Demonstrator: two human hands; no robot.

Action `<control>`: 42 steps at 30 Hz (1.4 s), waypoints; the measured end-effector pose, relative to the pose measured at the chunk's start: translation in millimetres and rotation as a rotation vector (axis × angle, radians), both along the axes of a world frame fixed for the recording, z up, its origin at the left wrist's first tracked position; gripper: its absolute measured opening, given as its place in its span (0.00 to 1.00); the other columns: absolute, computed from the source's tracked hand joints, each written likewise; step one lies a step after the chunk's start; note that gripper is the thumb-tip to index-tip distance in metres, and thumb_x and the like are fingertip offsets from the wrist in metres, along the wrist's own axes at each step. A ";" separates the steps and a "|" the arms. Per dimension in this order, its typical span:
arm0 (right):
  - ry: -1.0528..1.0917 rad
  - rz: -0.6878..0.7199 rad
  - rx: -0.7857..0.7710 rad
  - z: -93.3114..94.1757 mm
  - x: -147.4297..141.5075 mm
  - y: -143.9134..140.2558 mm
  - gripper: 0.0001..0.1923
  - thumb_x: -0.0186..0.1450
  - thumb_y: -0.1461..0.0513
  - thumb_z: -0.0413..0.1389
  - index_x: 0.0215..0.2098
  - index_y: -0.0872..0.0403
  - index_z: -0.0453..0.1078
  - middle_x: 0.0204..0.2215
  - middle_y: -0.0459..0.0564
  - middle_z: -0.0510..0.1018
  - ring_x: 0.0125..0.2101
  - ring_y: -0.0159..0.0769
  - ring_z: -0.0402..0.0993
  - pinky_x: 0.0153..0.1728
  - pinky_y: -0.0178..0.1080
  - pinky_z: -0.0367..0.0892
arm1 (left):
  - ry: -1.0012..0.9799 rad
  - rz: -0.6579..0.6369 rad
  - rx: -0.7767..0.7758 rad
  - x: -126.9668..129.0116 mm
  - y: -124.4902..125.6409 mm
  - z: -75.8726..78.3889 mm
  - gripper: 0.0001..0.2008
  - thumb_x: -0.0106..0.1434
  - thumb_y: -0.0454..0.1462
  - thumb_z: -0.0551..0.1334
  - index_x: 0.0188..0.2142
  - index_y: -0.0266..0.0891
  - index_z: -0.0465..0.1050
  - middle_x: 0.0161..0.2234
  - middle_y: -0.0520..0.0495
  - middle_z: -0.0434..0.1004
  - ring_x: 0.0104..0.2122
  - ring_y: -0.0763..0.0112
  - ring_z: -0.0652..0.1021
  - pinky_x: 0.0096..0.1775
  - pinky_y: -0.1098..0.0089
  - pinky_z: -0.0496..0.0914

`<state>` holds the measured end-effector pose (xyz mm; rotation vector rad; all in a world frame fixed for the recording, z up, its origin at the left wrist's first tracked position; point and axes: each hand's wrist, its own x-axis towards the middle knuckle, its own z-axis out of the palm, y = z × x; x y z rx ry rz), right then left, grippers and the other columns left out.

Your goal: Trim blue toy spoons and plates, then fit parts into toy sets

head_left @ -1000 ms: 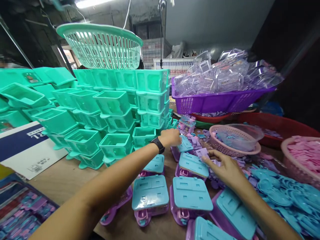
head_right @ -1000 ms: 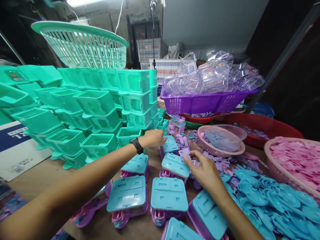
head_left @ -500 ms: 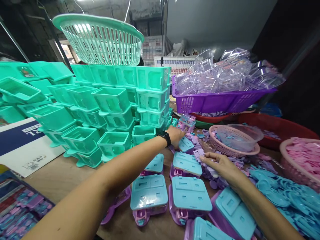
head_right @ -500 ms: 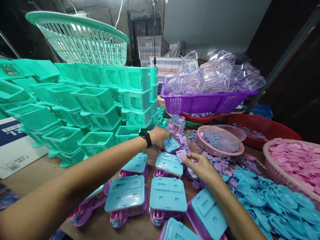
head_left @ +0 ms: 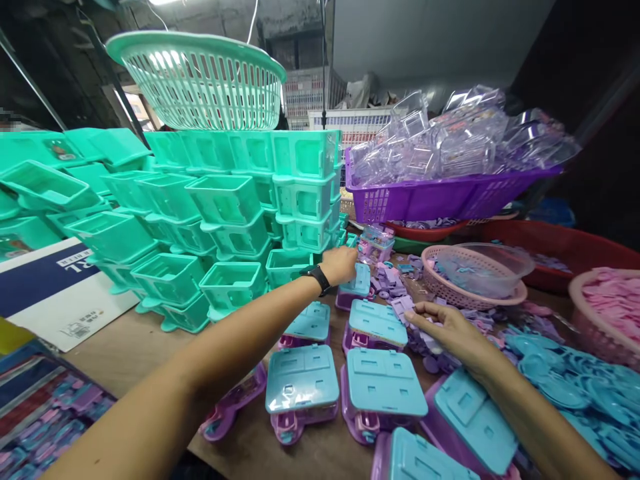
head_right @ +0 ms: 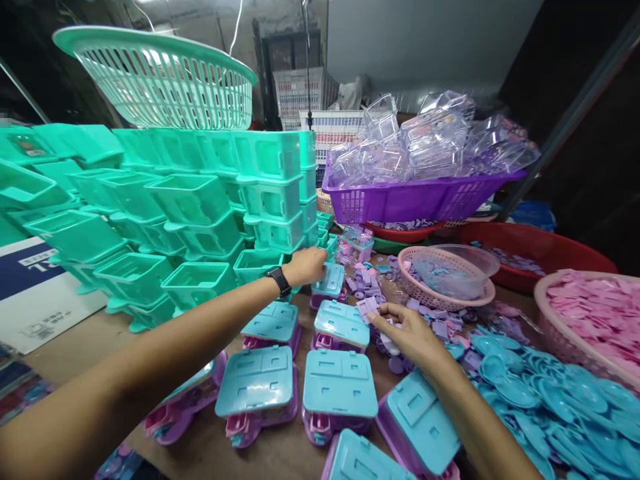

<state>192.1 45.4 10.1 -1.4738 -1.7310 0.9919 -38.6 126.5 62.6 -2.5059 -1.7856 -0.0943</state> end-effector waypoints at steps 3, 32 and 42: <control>-0.020 -0.008 0.014 1.3 -4.0 -0.6 0.31 0.51 0.36 0.62 0.31 0.54 0.77 0.28 0.51 0.79 0.26 0.37 0.71 0.24 0.36 0.62 | -0.033 0.043 -0.043 6.2 -3.3 -1.2 0.23 0.69 0.51 0.59 0.52 0.36 0.75 0.50 0.34 0.80 0.51 0.53 0.80 0.47 0.64 0.75; -0.544 0.048 0.185 -9.7 -43.6 93.0 0.14 0.48 0.52 0.71 0.22 0.51 0.76 0.21 0.50 0.79 0.29 0.45 0.77 0.30 0.38 0.66 | -0.300 -0.070 -0.321 -0.4 23.1 -4.3 0.15 0.43 0.42 0.77 0.23 0.39 0.74 0.21 0.54 0.71 0.27 0.68 0.74 0.28 0.72 0.65; -0.344 -0.008 0.172 -2.0 -29.6 102.4 0.15 0.45 0.50 0.70 0.19 0.51 0.75 0.16 0.47 0.75 0.27 0.43 0.75 0.30 0.38 0.66 | -0.447 0.168 -0.181 -6.4 2.3 6.5 0.29 0.50 0.54 0.74 0.43 0.37 0.74 0.45 0.39 0.81 0.47 0.52 0.80 0.38 0.67 0.73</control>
